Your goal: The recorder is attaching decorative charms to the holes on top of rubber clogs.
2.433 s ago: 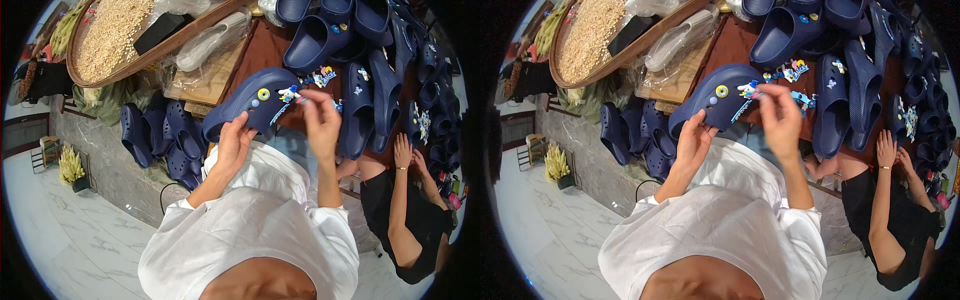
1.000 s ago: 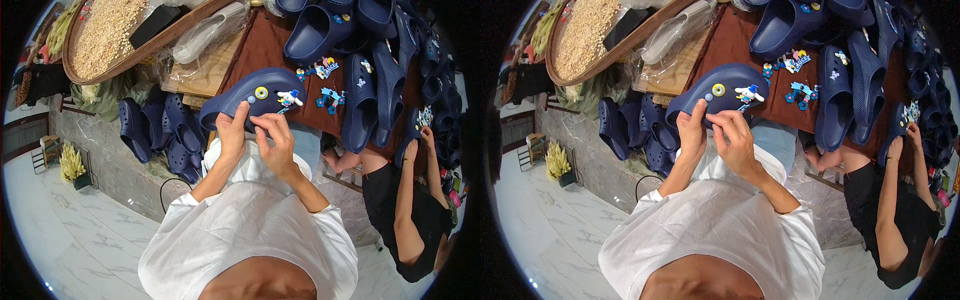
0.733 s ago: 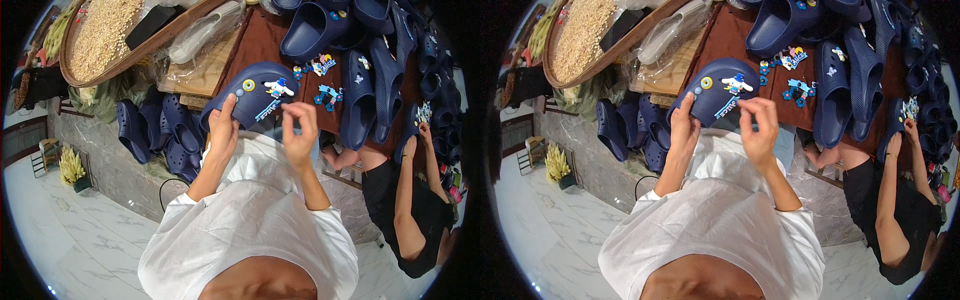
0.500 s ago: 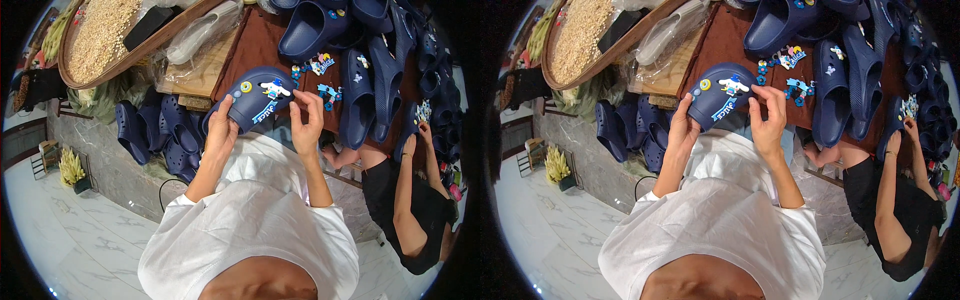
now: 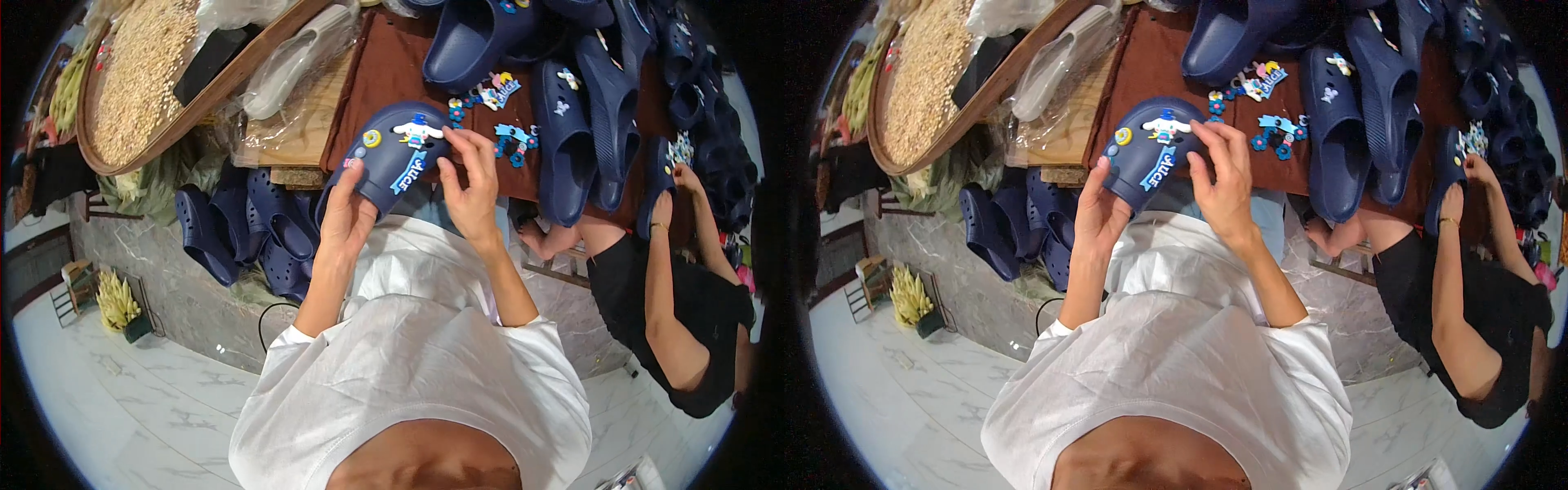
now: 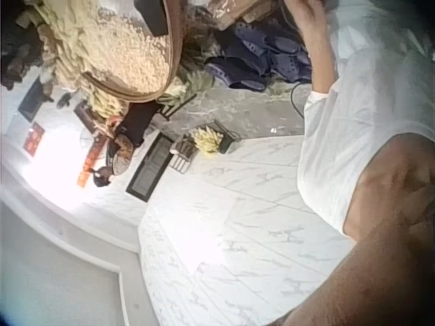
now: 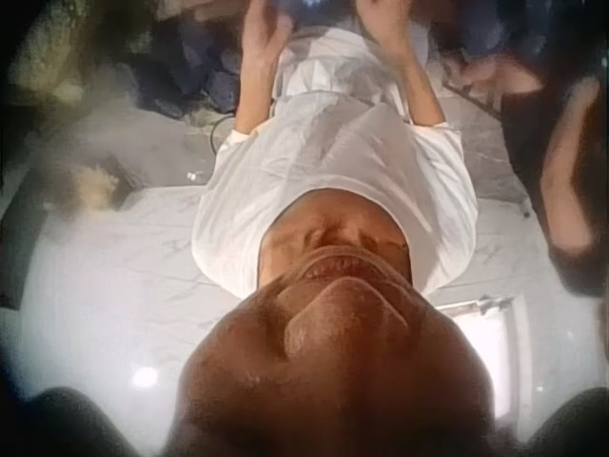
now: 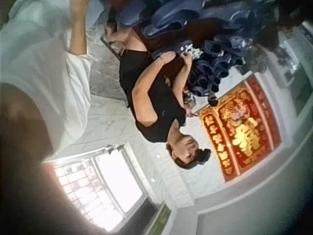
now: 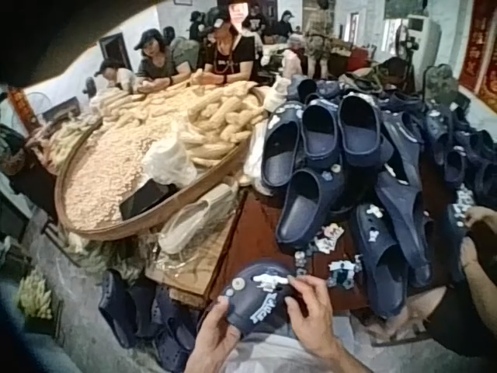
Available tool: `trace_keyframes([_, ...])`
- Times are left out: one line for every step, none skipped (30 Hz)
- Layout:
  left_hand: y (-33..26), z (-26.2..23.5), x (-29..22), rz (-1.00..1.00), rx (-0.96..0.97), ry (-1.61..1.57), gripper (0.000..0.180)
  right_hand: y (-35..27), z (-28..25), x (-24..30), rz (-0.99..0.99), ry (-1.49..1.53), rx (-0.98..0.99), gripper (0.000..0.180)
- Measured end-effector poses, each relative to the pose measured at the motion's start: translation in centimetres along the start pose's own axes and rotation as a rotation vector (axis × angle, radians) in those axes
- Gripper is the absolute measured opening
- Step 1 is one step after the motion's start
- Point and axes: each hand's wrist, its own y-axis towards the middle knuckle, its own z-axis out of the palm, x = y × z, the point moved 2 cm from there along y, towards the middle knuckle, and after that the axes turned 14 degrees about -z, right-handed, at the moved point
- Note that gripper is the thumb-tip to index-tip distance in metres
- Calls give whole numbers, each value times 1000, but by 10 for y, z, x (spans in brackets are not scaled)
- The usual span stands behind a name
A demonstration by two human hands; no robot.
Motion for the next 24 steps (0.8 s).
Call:
trace_keyframes([-3, 4, 2, 18, -13, 101, 48, 1, 0, 2, 2, 7, -16, 36])
trace_keyframes([-4, 6, 4, 36, -25, 203, 49, 1, -1, 3, 4, 13, -33, 35])
trace_keyframes([0, 4, 4, 19, -2, 184, 50, 0, -2, 4, 6, 7, -39, 35])
trace_keyframes([2, 2, 3, 13, 2, 189, 50, -2, -4, 4, 72, 56, -43, 32])
trace_keyframes([4, 0, 2, -27, 19, 203, 49, -3, -6, 3, 138, 105, -48, 30])
trace_keyframes([5, -1, 2, -64, 34, 216, 49, -5, -9, -1, 140, 101, -53, 30])
trace_keyframes([6, -2, 1, -69, 37, 219, 49, -8, -15, -5, 77, -31, -23, 27])
trace_keyframes([7, -3, 1, -62, 35, 232, 49, -11, -20, -10, 14, -162, 8, 25])
trace_keyframes([7, -4, 0, -53, 30, 244, 49, -13, -25, -16, 15, -243, -13, 23])
trace_keyframes([6, -4, 1, -54, 31, 245, 49, -13, -32, -21, 7, -340, 10, 26])
trace_keyframes([5, -3, 1, -31, 22, 260, 49, -15, -36, -27, 14, -422, 27, 28])
trace_keyframes([6, -1, 1, -10, 16, 276, 49, -16, -41, -35, 21, -507, 42, 31])
trace_keyframes([7, -3, 2, -12, 19, 278, 49, -19, -43, -42, 41, -567, 89, 38])
trace_keyframes([10, -9, 3, -11, 6, 275, 49, -21, -44, -48, 41, -569, 87, 38])
trace_keyframes([12, -10, 3, -10, -5, 273, 49, -22, -44, -53, 40, -616, 80, 40])
trace_keyframes([13, -10, 4, -10, -2, 275, 49, -23, -44, -59, 40, -662, 74, 42])
trace_keyframes([14, -10, 4, -24, 0, 266, 49, -26, -41, -67, 80, -609, 90, 43])
trace_keyframes([14, -10, 5, -36, 0, 254, 50, -26, -39, -68, 79, -609, 88, 43])
trace_keyframes([14, -9, 5, -36, 2, 255, 50, -26, -36, -69, 58, -598, 100, 43])
trace_keyframes([14, -8, 5, -39, 2, 248, 50, -26, -33, -69, 38, -588, 112, 43])
trace_keyframes([13, -8, 5, -43, 0, 240, 49, -24, -30, -67, 71, -537, 136, 42])
trace_keyframes([14, -8, 5, -45, 0, 240, 49, -21, -30, -64, 72, -538, 136, 42])
trace_keyframes([14, -8, 4, -34, -10, 236, 49, -18, -30, -60, 82, -497, 137, 42])
trace_keyframes([14, -7, 4, -27, -20, 231, 48, -17, -32, -57, 95, -458, 137, 42])
